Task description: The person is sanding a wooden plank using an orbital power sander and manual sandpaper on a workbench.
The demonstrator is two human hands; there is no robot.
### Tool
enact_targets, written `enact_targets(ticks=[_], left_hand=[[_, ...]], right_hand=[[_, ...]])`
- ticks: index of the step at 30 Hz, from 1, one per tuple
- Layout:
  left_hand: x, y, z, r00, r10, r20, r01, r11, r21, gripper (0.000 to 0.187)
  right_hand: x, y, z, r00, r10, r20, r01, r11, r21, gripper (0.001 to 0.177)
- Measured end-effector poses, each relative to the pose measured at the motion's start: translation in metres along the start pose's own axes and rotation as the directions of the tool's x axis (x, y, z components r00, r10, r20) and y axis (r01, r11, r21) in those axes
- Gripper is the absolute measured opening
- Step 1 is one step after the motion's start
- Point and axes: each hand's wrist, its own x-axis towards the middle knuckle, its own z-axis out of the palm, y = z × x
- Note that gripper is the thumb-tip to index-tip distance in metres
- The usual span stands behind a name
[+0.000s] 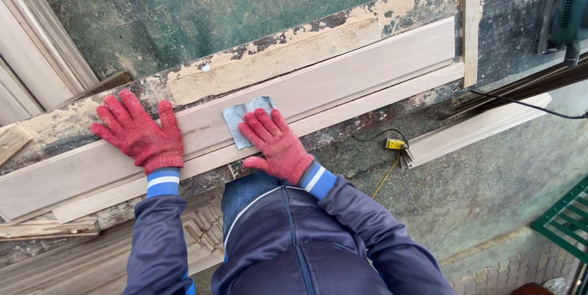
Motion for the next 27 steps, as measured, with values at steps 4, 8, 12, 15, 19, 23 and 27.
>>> enact_targets(ticks=[4,8,12,15,19,23,27], left_hand=[[0.001,0.001,-0.001,0.999,-0.028,0.017,0.028,1.0,-0.003,0.072],[0.002,0.004,-0.001,0.999,-0.044,0.029,0.044,0.999,-0.001,0.073],[0.002,0.004,-0.003,1.0,-0.028,0.014,0.028,1.0,-0.006,0.072],[-0.003,-0.001,0.001,1.0,-0.017,0.004,0.017,1.0,-0.008,0.075],[-0.001,-0.001,0.003,1.0,-0.017,-0.007,0.017,1.0,0.005,0.072],[0.0,0.001,0.0,1.0,-0.003,-0.019,0.003,1.0,0.011,0.071],[0.001,0.002,-0.001,0.999,0.011,-0.041,-0.012,1.0,-0.005,0.07]], right_hand=[[-0.039,0.107,-0.023,0.996,0.082,-0.025,-0.085,0.983,-0.161,0.086],[-0.09,0.224,-0.069,0.783,0.549,-0.291,-0.598,0.794,-0.111,0.068],[-0.063,0.135,-0.03,0.829,0.539,-0.147,-0.557,0.78,-0.285,0.069],[-0.049,0.064,-0.017,0.97,0.142,-0.195,-0.159,0.984,-0.075,0.083],[-0.076,0.158,-0.044,0.946,0.314,-0.086,-0.325,0.903,-0.282,0.071],[-0.073,0.218,-0.079,0.666,0.669,-0.33,-0.699,0.714,0.036,0.07],[-0.012,0.105,-0.024,0.852,0.37,-0.371,-0.42,0.906,-0.06,0.06]])
